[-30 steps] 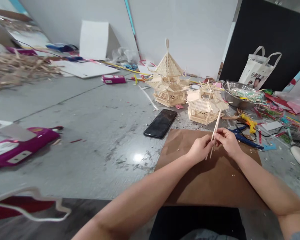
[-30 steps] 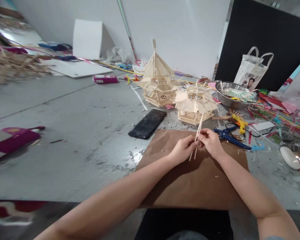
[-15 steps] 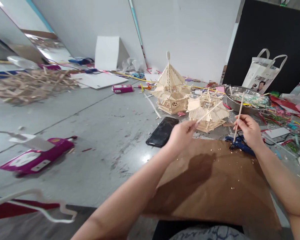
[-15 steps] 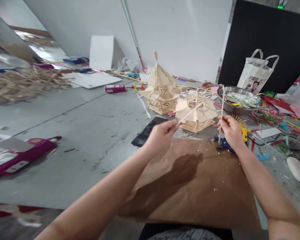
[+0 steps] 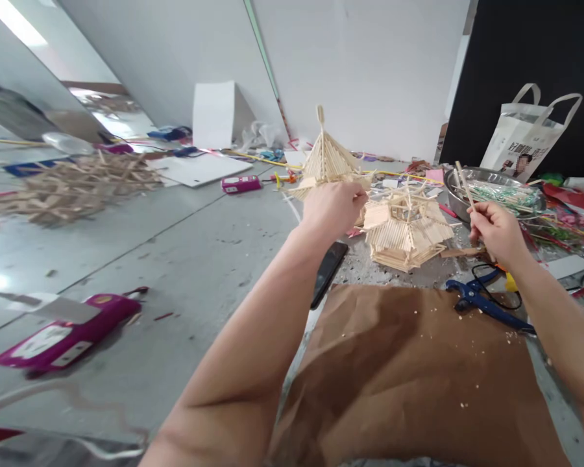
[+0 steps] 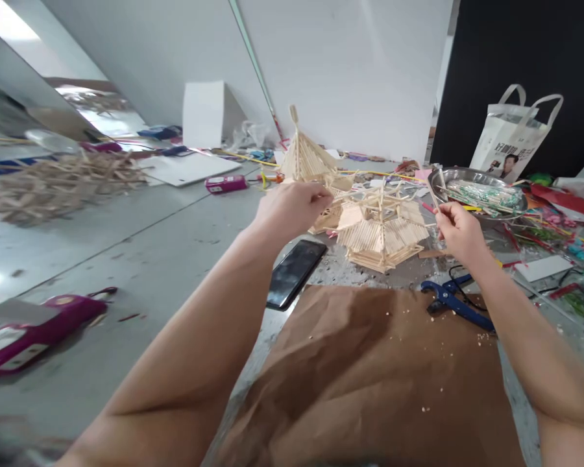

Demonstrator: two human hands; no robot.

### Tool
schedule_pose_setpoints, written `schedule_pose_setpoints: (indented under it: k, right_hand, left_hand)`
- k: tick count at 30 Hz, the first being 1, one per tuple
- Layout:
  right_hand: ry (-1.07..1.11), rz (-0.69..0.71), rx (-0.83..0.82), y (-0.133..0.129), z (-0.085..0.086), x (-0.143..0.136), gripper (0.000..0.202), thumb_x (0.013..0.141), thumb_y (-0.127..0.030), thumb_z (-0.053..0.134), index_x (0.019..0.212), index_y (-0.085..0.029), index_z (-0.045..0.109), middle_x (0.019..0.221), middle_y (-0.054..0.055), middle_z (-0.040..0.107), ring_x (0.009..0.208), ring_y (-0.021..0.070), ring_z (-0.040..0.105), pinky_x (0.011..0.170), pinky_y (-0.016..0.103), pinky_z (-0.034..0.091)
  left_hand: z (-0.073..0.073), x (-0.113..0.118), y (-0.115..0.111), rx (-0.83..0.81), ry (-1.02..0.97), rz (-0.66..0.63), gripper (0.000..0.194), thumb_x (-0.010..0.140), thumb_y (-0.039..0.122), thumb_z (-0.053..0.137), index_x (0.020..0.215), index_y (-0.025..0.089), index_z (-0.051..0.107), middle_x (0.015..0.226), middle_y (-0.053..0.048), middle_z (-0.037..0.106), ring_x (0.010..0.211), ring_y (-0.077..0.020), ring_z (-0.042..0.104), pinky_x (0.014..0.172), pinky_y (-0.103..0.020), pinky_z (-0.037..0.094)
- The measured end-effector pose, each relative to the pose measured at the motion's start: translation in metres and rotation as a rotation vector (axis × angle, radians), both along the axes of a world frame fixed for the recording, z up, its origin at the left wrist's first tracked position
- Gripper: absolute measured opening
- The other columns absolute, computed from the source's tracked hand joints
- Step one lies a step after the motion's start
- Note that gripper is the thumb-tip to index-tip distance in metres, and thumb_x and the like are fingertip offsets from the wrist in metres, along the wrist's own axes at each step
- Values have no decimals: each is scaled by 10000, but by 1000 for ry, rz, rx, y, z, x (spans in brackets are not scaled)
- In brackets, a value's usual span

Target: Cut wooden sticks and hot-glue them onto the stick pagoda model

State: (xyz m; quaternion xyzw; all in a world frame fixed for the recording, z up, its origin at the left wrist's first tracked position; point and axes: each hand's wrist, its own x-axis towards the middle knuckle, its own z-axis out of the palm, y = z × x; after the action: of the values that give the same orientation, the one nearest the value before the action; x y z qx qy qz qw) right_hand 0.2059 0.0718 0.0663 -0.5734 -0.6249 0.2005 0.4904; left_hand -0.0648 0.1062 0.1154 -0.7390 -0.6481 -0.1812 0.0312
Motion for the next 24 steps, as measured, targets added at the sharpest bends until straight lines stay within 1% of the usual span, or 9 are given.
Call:
schedule_pose_setpoints:
  k: [3, 5, 7, 9, 11, 13, 17, 21, 24]
  right_hand:
    - [-128, -36, 28, 23, 12, -9, 170, 774, -322, 529, 818, -170, 591, 625, -11, 547, 534, 105, 481, 559, 262, 397]
    - [-182, -25, 1, 38, 21, -19, 153, 744, -271, 555, 815, -151, 617, 678, 13, 590, 579, 113, 498, 590, 267, 395]
    - [-189, 26, -45, 51, 28, -32, 172, 734, -250, 563, 846, -142, 638, 660, 6, 584, 540, 98, 479, 569, 260, 387]
    - [-157, 86, -135, 59, 35, -44, 175, 738, -239, 562, 863, -143, 640, 543, -34, 503, 423, 68, 391, 476, 237, 338]
    - [-87, 139, -263, 63, 40, -55, 171, 741, -205, 560, 888, -144, 621, 447, -76, 402, 332, 46, 283, 384, 216, 249]
    - [-9, 178, -376, 64, 43, -64, 179, 743, -150, 547, 916, -149, 593, 396, -96, 358, 284, 40, 226, 332, 205, 166]
    - [70, 217, -464, 67, 43, -74, 162, 737, -103, 553, 883, -170, 577, 353, -93, 379, 234, 40, 211, 289, 195, 104]
    - [74, 288, -466, 72, 37, -74, 111, 719, -100, 568, 803, -169, 585, 341, -82, 404, 222, 37, 205, 275, 196, 92]
    - [61, 301, -470, 74, 34, -74, 152, 711, -69, 530, 815, -162, 589, 335, -80, 407, 218, 42, 207, 278, 197, 91]
  left_hand:
    - [0, 2, 5, -14, 18, 22, 327, 824, 318, 414, 961, 221, 695, 946, -85, 703, 896, -261, 628, 725, -335, 457]
    - [-1, 3, 9, -10, 31, -12, 336, 829, 293, 393, 954, 203, 692, 940, -93, 703, 898, -262, 625, 733, -342, 453]
    - [-4, 4, 11, -6, 44, -60, 336, 830, 257, 377, 929, 183, 689, 929, -96, 703, 895, -256, 623, 745, -340, 450]
    - [-5, 4, 12, -14, 50, -80, 329, 830, 248, 378, 917, 175, 687, 927, -99, 700, 888, -253, 623, 744, -339, 451]
    - [-6, 4, 12, -28, 43, -66, 327, 838, 269, 388, 944, 185, 686, 945, -99, 696, 892, -256, 623, 737, -340, 453]
    - [-7, 4, 12, -35, 23, -48, 327, 849, 290, 400, 1002, 220, 680, 972, -90, 692, 908, -260, 620, 745, -348, 453]
    - [-9, 5, 15, -34, -18, -52, 302, 849, 292, 445, 1041, 282, 678, 965, -68, 690, 923, -259, 615, 777, -356, 448]
    - [-11, 5, 18, -18, -62, -76, 284, 842, 280, 466, 1011, 274, 693, 915, -73, 690, 912, -257, 609, 781, -358, 444]
    - [-12, 5, 18, -21, -83, -89, 292, 843, 280, 455, 999, 247, 700, 941, -95, 685, 918, -279, 608, 782, -382, 437]
